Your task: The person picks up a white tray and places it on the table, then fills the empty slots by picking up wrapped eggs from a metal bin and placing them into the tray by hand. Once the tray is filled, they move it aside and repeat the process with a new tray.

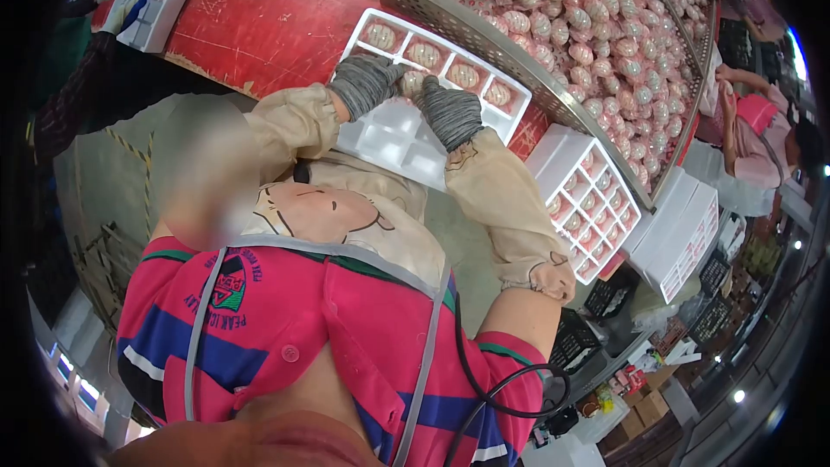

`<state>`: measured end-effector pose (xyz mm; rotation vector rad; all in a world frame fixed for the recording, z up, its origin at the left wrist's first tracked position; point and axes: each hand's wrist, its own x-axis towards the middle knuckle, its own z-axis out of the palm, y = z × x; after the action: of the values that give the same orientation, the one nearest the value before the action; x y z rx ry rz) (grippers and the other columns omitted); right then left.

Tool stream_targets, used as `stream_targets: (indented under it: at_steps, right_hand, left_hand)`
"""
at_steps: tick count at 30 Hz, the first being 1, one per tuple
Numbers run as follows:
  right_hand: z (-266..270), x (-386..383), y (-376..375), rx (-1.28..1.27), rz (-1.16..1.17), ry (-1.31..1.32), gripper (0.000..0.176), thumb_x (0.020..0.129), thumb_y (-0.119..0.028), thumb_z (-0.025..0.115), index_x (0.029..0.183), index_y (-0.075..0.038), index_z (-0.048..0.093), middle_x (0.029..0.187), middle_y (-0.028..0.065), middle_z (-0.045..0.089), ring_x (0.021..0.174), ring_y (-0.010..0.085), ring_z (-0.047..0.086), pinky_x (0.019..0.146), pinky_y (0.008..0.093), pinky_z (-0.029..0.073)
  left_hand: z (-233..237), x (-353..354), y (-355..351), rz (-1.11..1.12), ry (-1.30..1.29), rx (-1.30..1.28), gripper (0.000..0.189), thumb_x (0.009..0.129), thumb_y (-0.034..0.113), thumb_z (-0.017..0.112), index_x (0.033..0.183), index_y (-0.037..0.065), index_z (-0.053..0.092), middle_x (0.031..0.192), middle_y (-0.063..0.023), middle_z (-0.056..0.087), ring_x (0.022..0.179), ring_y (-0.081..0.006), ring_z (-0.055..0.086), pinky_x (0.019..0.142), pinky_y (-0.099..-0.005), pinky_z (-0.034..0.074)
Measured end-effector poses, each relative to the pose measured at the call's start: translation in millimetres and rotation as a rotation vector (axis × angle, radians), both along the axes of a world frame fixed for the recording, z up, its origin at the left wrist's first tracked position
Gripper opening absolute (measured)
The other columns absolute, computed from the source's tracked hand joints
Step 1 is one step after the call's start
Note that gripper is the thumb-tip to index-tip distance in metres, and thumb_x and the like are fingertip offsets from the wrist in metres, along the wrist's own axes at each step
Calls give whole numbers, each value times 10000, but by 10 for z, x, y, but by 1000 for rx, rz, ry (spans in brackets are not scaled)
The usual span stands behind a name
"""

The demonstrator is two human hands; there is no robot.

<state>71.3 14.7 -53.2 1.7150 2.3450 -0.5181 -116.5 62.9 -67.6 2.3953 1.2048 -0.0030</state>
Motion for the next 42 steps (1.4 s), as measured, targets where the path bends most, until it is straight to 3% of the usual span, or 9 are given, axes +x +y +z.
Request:
stream_targets:
  at_steps: [12, 14, 16, 18, 20, 24, 29, 32, 42]
  right_hand:
    - [-294, -57, 91, -48, -155, 95, 344, 881, -393, 480, 1054, -100, 530, 685, 167, 631, 604, 334, 624, 525, 476, 450]
    - [-242, 47, 142, 77, -161, 339, 346, 874, -403, 547, 966, -73, 589, 708, 155, 642, 595, 279, 632, 530, 406, 479]
    - [-225, 270, 109, -47, -394, 692, 218, 872, -246, 613, 1024, -91, 633, 650, 19, 595, 523, 89, 544, 479, 259, 446]
    - [222, 449, 154, -98, -743, 953, 187, 887, -222, 600, 996, -76, 644, 642, -1, 563, 494, 68, 487, 441, 227, 394]
    - [481, 618, 300, 91, -777, 1003, 181, 888, -184, 593, 992, -44, 639, 663, -15, 564, 520, 56, 483, 451, 218, 394]
    - [552, 782, 589, 211, -700, 920, 170, 875, -176, 598, 963, -35, 636, 663, 30, 585, 533, 92, 531, 489, 256, 431]
    - [375, 585, 532, 133, -419, 786, 149, 859, -180, 597, 930, -54, 629, 727, 124, 635, 632, 227, 626, 611, 349, 487]
    - [33, 564, 296, 50, -393, 819, 174, 878, -171, 596, 958, -22, 637, 706, 29, 600, 586, 81, 538, 520, 243, 457]
    - [-276, 417, -66, 131, -396, 778, 179, 876, -97, 570, 1025, -12, 621, 888, 97, 662, 814, 180, 626, 750, 299, 489]
  left_hand:
    - [8, 181, 108, -63, 122, 42, 240, 823, 226, 516, 906, 87, 693, 832, -138, 685, 769, -302, 677, 651, -467, 525]
    - [127, 144, 34, -34, 129, 29, 221, 816, 217, 518, 893, 95, 685, 867, -124, 670, 811, -297, 659, 657, -460, 514]
    - [79, 44, -40, -124, -40, 317, 193, 793, 218, 546, 884, 101, 671, 891, -109, 619, 839, -281, 621, 658, -448, 496]
    - [37, 41, -138, -159, -64, 296, 195, 780, 225, 564, 907, 101, 644, 889, -99, 562, 839, -272, 581, 670, -445, 477]
    - [-86, 134, -203, -196, -336, 263, 258, 759, 268, 610, 972, 122, 613, 879, -80, 552, 847, -268, 568, 715, -407, 470]
    - [-53, 246, -212, -179, -131, 132, 315, 761, 296, 612, 1022, 122, 585, 961, -102, 538, 938, -277, 536, 786, -424, 442]
    - [-163, 319, -226, -165, -195, 287, 304, 731, 262, 632, 982, 99, 583, 841, -96, 559, 820, -286, 562, 645, -425, 465]
    - [-116, 323, -256, -109, -231, 328, 280, 728, 247, 634, 963, 102, 587, 848, -99, 557, 815, -292, 559, 634, -432, 464]
    - [-231, 495, -286, 37, -220, 314, 141, 769, 187, 590, 856, 78, 605, 776, -119, 574, 723, -309, 581, 611, -428, 476]
